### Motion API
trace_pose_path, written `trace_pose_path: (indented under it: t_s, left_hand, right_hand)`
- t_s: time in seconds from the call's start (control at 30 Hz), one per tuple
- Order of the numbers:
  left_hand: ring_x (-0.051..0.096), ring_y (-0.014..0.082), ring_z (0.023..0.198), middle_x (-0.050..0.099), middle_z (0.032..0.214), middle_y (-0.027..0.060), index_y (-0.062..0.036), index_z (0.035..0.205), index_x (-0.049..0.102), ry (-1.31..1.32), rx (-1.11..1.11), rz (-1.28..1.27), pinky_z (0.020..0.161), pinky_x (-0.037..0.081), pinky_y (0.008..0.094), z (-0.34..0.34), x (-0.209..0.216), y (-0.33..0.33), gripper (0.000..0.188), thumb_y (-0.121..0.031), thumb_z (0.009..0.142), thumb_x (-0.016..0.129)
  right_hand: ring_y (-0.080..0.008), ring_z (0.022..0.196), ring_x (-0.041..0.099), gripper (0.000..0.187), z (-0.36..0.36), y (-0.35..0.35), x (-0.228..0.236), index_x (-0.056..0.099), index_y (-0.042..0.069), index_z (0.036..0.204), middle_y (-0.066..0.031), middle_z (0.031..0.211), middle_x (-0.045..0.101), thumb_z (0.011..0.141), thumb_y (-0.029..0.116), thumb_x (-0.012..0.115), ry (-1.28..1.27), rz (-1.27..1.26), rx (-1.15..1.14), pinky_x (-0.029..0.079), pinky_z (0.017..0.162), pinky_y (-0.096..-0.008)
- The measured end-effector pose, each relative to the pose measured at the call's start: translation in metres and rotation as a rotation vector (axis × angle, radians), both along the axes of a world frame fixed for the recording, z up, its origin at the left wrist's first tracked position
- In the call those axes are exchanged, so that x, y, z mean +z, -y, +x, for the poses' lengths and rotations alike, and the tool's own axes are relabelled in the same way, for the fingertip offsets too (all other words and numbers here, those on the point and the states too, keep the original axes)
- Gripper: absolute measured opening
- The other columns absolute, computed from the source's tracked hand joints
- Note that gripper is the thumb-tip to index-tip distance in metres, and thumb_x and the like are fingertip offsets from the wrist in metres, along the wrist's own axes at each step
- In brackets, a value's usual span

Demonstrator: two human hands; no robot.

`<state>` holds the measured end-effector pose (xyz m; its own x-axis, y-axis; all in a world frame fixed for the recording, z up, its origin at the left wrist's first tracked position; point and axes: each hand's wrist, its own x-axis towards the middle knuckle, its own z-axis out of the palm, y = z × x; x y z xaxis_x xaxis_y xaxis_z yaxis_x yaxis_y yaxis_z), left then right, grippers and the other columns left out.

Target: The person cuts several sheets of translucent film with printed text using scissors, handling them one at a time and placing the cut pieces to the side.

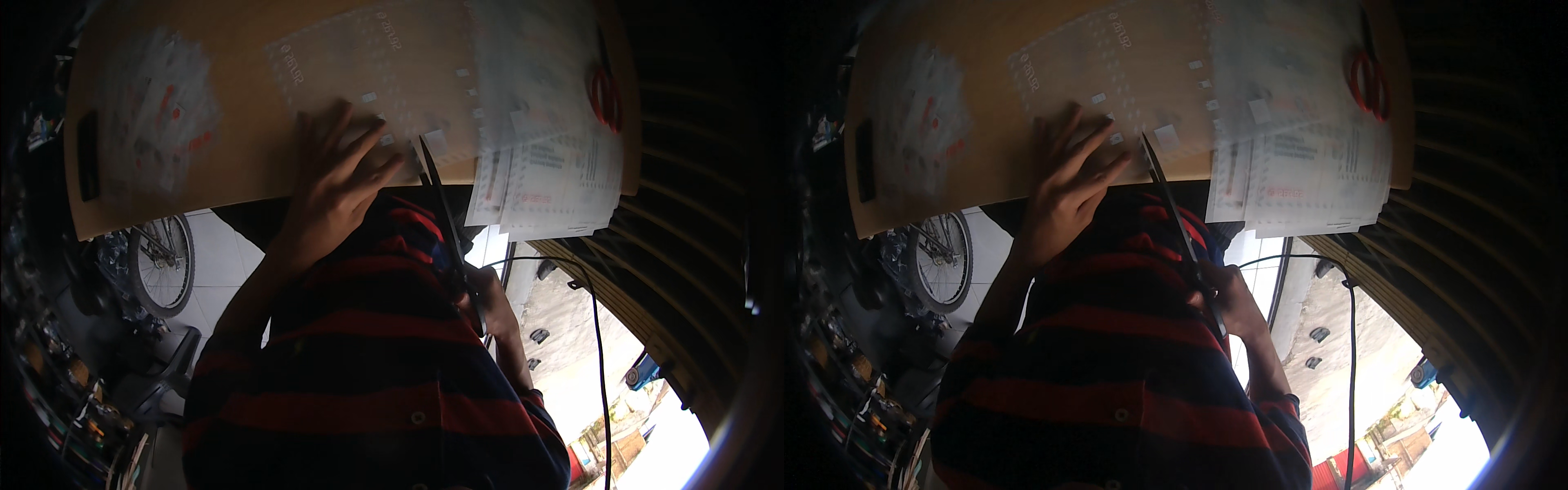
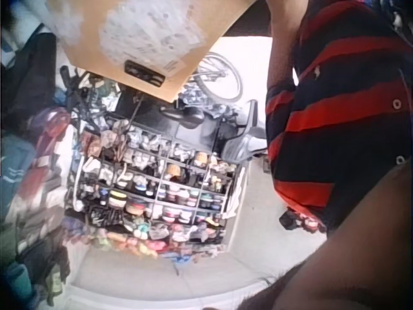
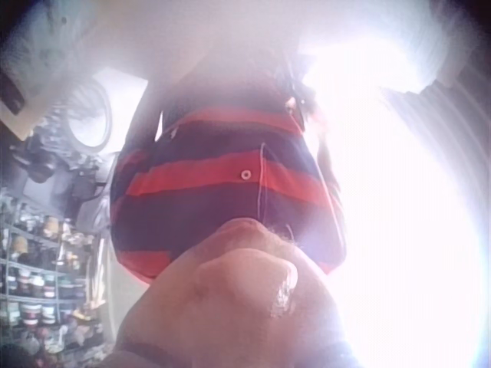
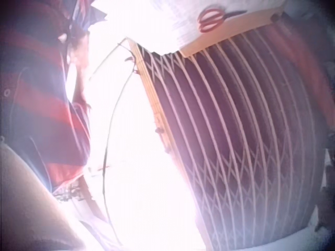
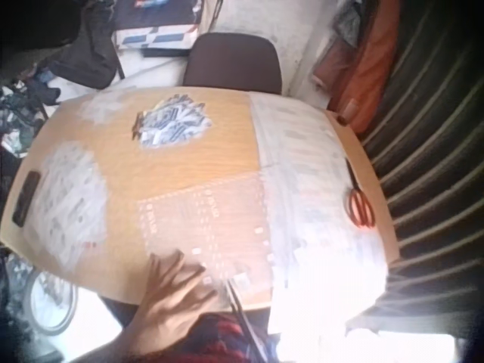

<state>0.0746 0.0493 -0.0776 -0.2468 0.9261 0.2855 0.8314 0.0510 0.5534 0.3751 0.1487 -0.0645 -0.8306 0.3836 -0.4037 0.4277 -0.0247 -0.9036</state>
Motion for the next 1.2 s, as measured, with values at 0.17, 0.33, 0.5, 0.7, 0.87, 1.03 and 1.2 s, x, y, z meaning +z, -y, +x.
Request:
trace_pose_path:
  t_s: [0.17, 0.33, 0.5, 0.7, 0.87, 1.03, 1.2]
  left_hand:
    - [0.035, 0.0437, 0.146, 0.051, 0.147, 0.0094, -0.0211, 0.122, 0.072, 0.006, -0.001, 0.019, 0.114, 0.019, 0.0777, 0.000, -0.007, 0.002, 0.046, -0.005, 0.079, 0.078]
    - [0.035, 0.0440, 0.146, 0.052, 0.147, 0.0089, -0.0217, 0.123, 0.071, -0.004, -0.003, 0.041, 0.114, 0.019, 0.0784, -0.001, -0.008, 0.002, 0.048, -0.004, 0.078, 0.078]
    - [0.036, 0.0437, 0.145, 0.052, 0.146, 0.0085, -0.0215, 0.122, 0.071, 0.012, -0.002, 0.054, 0.115, 0.018, 0.0780, -0.001, -0.012, 0.003, 0.048, -0.004, 0.077, 0.078]
    - [0.037, 0.0437, 0.145, 0.052, 0.147, 0.0083, -0.0206, 0.121, 0.071, 0.016, 0.004, 0.052, 0.115, 0.018, 0.0771, -0.001, -0.012, 0.002, 0.047, -0.006, 0.077, 0.079]
    - [0.036, 0.0393, 0.148, 0.052, 0.151, 0.0057, -0.0231, 0.119, 0.075, 0.041, 0.035, 0.020, 0.120, 0.016, 0.0691, 0.000, -0.008, 0.003, 0.042, -0.004, 0.082, 0.074]
    - [0.036, 0.0438, 0.146, 0.052, 0.147, 0.0082, -0.0206, 0.121, 0.071, 0.019, 0.000, 0.043, 0.115, 0.018, 0.0779, -0.002, -0.011, 0.002, 0.047, -0.006, 0.077, 0.079]
    - [0.034, 0.0403, 0.149, 0.052, 0.151, 0.0053, -0.0227, 0.116, 0.076, 0.058, 0.020, -0.007, 0.119, 0.014, 0.0716, -0.001, -0.002, 0.002, 0.037, -0.010, 0.082, 0.078]
  right_hand:
    - [-0.0123, 0.059, 0.049, 0.065, -0.011, 0.000, 0.008, 0.061, -0.001, 0.095, -0.0057, 0.063, 0.054, 0.088, 0.063, 0.069, 0.065, -0.087, -0.018, 0.042, 0.055, -0.0320]
    - [-0.0095, 0.070, 0.054, 0.069, -0.009, 0.000, 0.008, 0.064, 0.000, 0.097, -0.0022, 0.073, 0.062, 0.086, 0.068, 0.069, 0.119, -0.067, 0.008, 0.045, 0.063, -0.0297]
    - [-0.0109, 0.061, 0.050, 0.067, -0.010, 0.006, 0.007, 0.062, -0.001, 0.097, -0.0077, 0.064, 0.056, 0.088, 0.065, 0.069, 0.026, 0.005, -0.029, 0.044, 0.056, -0.0322]
    - [-0.0094, 0.062, 0.047, 0.063, 0.016, 0.015, -0.002, 0.064, -0.001, 0.095, -0.0069, 0.064, 0.057, 0.087, 0.061, 0.073, 0.087, -0.014, -0.071, 0.042, 0.055, -0.0324]
    - [-0.0090, 0.063, 0.045, 0.059, 0.021, 0.018, -0.004, 0.065, -0.001, 0.094, -0.0063, 0.063, 0.057, 0.086, 0.056, 0.076, 0.115, 0.005, -0.092, 0.041, 0.054, -0.0324]
    - [-0.0093, 0.063, 0.045, 0.055, 0.023, 0.018, -0.001, 0.065, -0.001, 0.094, -0.0065, 0.062, 0.056, 0.086, 0.052, 0.078, 0.138, 0.062, -0.076, 0.041, 0.054, -0.0318]
    - [-0.0086, 0.062, 0.044, 0.052, 0.021, 0.017, 0.004, 0.065, -0.001, 0.092, -0.0068, 0.062, 0.056, 0.087, 0.049, 0.078, 0.151, 0.017, -0.073, 0.041, 0.054, -0.0315]
